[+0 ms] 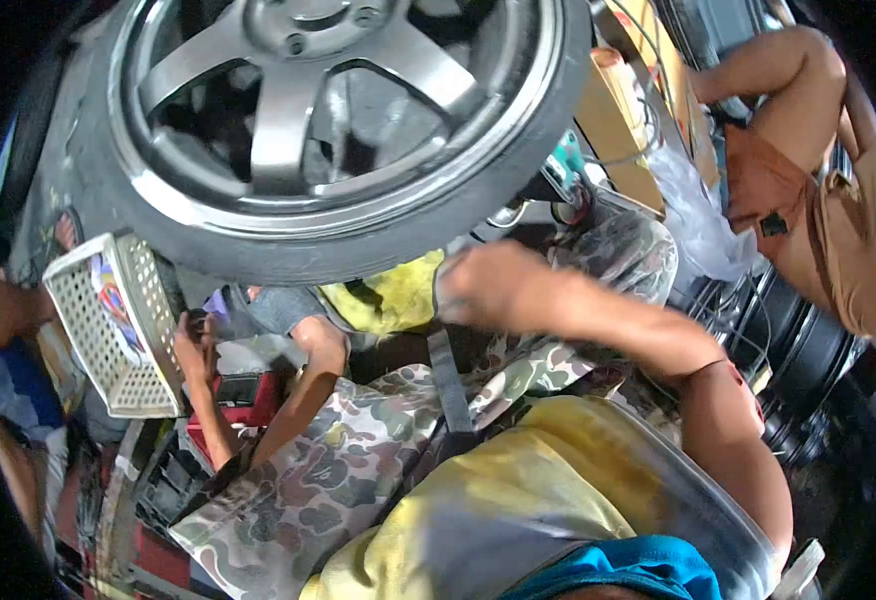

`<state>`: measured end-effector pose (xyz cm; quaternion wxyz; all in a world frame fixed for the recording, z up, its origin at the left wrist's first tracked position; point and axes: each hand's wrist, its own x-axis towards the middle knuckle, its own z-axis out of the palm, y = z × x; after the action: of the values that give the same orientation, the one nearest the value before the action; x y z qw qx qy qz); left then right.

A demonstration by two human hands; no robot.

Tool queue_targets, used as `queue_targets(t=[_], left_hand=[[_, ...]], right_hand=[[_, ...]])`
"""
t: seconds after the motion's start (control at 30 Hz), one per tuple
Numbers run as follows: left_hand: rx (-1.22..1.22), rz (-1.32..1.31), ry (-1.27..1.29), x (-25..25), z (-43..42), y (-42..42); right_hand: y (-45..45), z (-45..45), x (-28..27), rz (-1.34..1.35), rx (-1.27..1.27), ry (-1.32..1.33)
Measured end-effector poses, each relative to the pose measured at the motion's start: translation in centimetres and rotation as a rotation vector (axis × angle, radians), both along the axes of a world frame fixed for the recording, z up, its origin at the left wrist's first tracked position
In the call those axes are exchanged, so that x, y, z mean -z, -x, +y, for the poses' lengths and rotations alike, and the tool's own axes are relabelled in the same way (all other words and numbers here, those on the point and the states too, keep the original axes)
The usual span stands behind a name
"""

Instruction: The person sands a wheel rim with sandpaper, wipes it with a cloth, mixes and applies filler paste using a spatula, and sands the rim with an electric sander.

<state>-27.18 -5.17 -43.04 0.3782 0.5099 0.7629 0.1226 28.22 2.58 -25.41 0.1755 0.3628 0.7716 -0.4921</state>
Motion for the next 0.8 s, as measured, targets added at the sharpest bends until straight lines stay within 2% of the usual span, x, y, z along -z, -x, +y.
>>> queue_targets(t=[0.03, 0.07, 0.1, 0.13, 0.17, 0.2, 0.23, 0.27, 0.3, 0.33, 0.4, 0.43, 0.5, 0.53, 0.6, 0.63, 0.67, 0.7, 0.73, 0.8], left_hand=[[0.083, 0.091, -0.078, -0.3, 0.8, -0.3], [0.164, 0.183, -0.158, -1.2, 1.8, -0.8], [0.171, 0.183, -0.036, -2.4, 2.8, -1.4], [0.211, 0.333, 0.025, -4.3, 4.2, -2.8], [0.202, 0.311, 0.013, -5.3, 4.8, -3.9], [0.199, 0.287, -0.005, -6.6, 5.7, -3.8], [0.230, 0.339, 0.097, -8.0, 7.2, -4.9], [0.270, 0.467, 0.250, -11.8, 9.2, -9.1], [0.282, 0.379, 0.186, -11.8, 9.5, -9.5], [0.292, 0.289, 0.128, -12.4, 9.6, -9.8], [0.396, 0.244, 0.190, -14.7, 10.7, -11.0], [0.460, 0.210, 0.250, -16.0, 11.0, -12.0], [0.547, 0.121, 0.290, -18.2, 11.0, -14.0], [0.588, 0.093, 0.319, -19.5, 10.9, -15.3], [0.552, 0.050, 0.417, -20.0, 10.5, -16.8], [0.569, 0.046, 0.428, -19.7, 10.4, -17.1], [0.584, 0.044, 0.437, -19.3, 10.1, -17.5], [0.557, -0.078, 0.402, -18.6, 9.4, -17.8], [0.520, -0.105, 0.442, -18.6, 9.1, -18.4], [0.594, -0.083, 0.463, -18.3, 8.9, -18.5]], right_hand=[[-2.0, 2.1, -1.4, -0.257, 0.082, 0.059], [-5.1, 4.0, -2.5, -0.392, 0.035, -0.054], [-8.3, 5.4, -1.8, -0.523, 0.062, -0.095], [-11.9, 6.3, -0.4, -0.631, 0.050, -0.175], [-15.5, 7.6, 0.7, -0.702, 0.033, -0.281], [-18.6, 8.1, 1.8, -0.622, 0.042, -0.453], [-21.8, 8.4, 2.7, -0.674, 0.073, -0.457], [-22.8, 9.3, 2.0, -0.707, 0.097, -0.327], [-24.9, 9.9, 4.2, -0.804, 0.002, -0.169], [-24.3, 9.5, 4.5, -0.882, 0.139, -0.005], [-22.6, 8.0, 3.1, -0.862, 0.139, 0.132], [-22.7, 7.2, 4.1, -0.857, 0.166, 0.141], [-22.6, 4.7, 7.4, -0.866, 0.140, 0.413], [-23.1, 3.2, 7.9, -0.857, 0.153, 0.414], [-24.2, 0.1, 7.9, -0.495, -0.048, 0.107], [-23.7, -0.8, 7.2, -0.492, -0.041, 0.110], [-23.1, -1.8, 6.7, -0.603, -0.063, 0.169], [-22.6, -2.4, 6.3, -0.717, -0.088, 0.231], [-23.0, -3.3, 6.4, -0.713, -0.091, 0.227], [-23.9, -4.9, 6.3, -0.494, -0.040, -0.290]])
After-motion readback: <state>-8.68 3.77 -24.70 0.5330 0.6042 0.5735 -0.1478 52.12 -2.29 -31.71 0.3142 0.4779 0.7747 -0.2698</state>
